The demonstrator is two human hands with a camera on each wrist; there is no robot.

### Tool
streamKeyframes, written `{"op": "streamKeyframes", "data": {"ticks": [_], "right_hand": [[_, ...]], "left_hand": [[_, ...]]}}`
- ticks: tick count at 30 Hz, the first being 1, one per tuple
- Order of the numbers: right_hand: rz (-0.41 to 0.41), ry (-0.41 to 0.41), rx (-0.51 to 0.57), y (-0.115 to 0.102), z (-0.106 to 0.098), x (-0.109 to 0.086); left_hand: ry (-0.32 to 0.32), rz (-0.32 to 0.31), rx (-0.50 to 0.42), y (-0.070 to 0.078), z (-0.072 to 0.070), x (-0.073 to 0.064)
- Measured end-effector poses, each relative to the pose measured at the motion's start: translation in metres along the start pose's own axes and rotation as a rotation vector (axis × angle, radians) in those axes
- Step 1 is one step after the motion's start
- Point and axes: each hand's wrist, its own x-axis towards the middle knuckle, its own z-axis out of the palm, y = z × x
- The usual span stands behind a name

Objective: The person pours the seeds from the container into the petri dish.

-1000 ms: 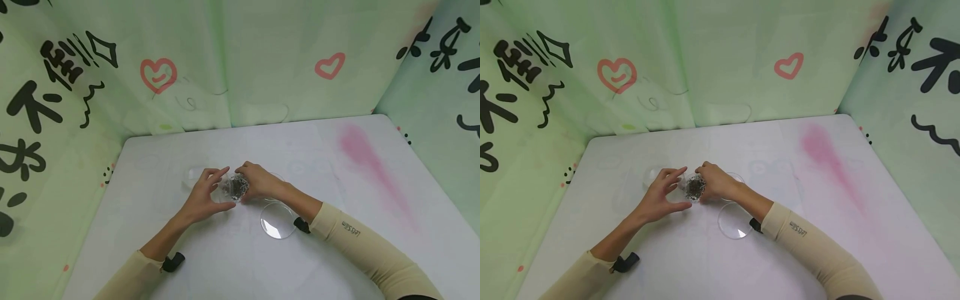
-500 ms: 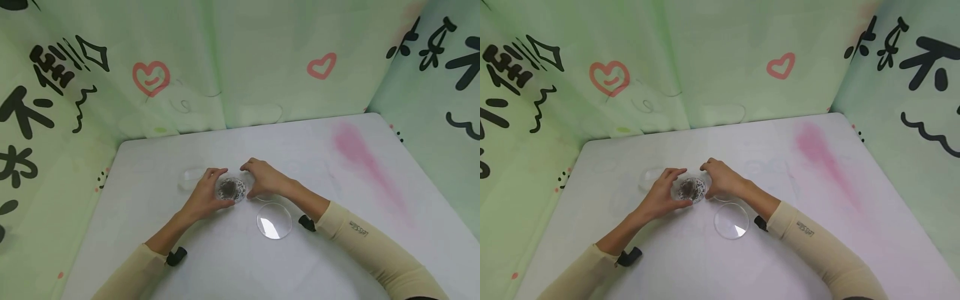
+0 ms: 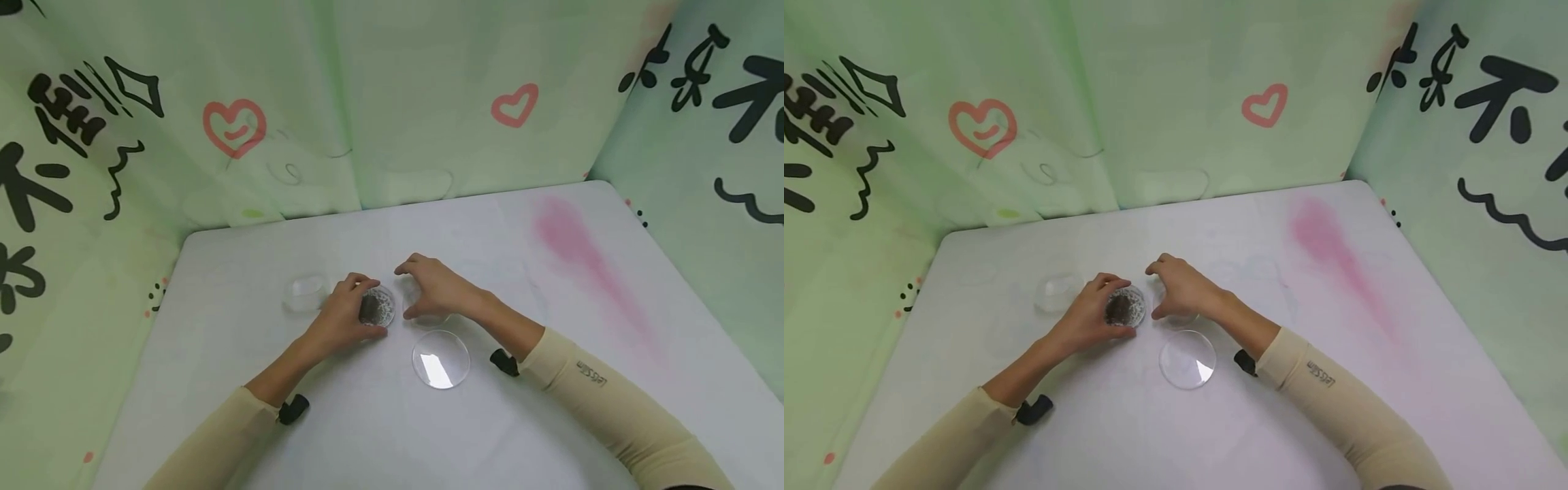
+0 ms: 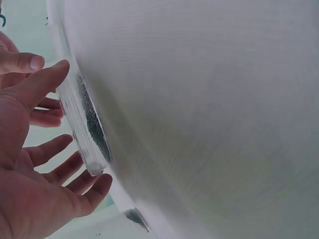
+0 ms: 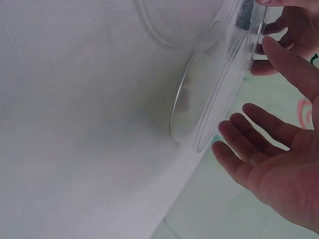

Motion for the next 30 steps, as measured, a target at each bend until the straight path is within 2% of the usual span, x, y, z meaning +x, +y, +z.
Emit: {"op": "streamKeyframes", "data": {"ticks": [10, 14, 16, 19, 21, 23, 25, 26, 28, 30], "right_hand": [[0.019, -0.007, 0.033, 0.006, -0.004, -0.008], [-0.007, 0.008, 0.036, 0.012, -0.009, -0.013], [-0.018, 0.014, 0.046, 0.015, -0.012, -0.017], [-0.023, 0.012, 0.068, 0.021, -0.017, -0.023], [-0.019, 0.004, 0.078, 0.025, -0.018, -0.028], [-0.022, -0.006, 0.082, 0.03, -0.019, -0.033], [-0.034, -0.014, 0.081, 0.034, -0.018, -0.037], [-0.041, -0.019, 0.086, 0.036, -0.017, -0.039], [-0.056, -0.028, 0.097, 0.04, -0.016, -0.041], [-0.068, -0.036, 0.106, 0.043, -0.014, -0.043]], "left_hand": [[-0.001, -0.006, 0.05, 0.0, 0.001, -0.002], [0.032, 0.041, 0.068, 0.001, -0.002, -0.007], [0.085, 0.089, 0.055, 0.002, -0.006, -0.012], [0.209, 0.182, 0.013, 0.001, -0.02, -0.022], [0.304, 0.236, -0.018, -0.005, -0.033, -0.027], [0.383, 0.255, -0.041, -0.017, -0.047, -0.03], [0.428, 0.228, -0.06, -0.032, -0.06, -0.032], [0.43, 0.202, -0.07, -0.041, -0.066, -0.033], [0.392, 0.121, -0.095, -0.06, -0.074, -0.034], [0.321, 0.035, -0.128, -0.076, -0.079, -0.035]]}}
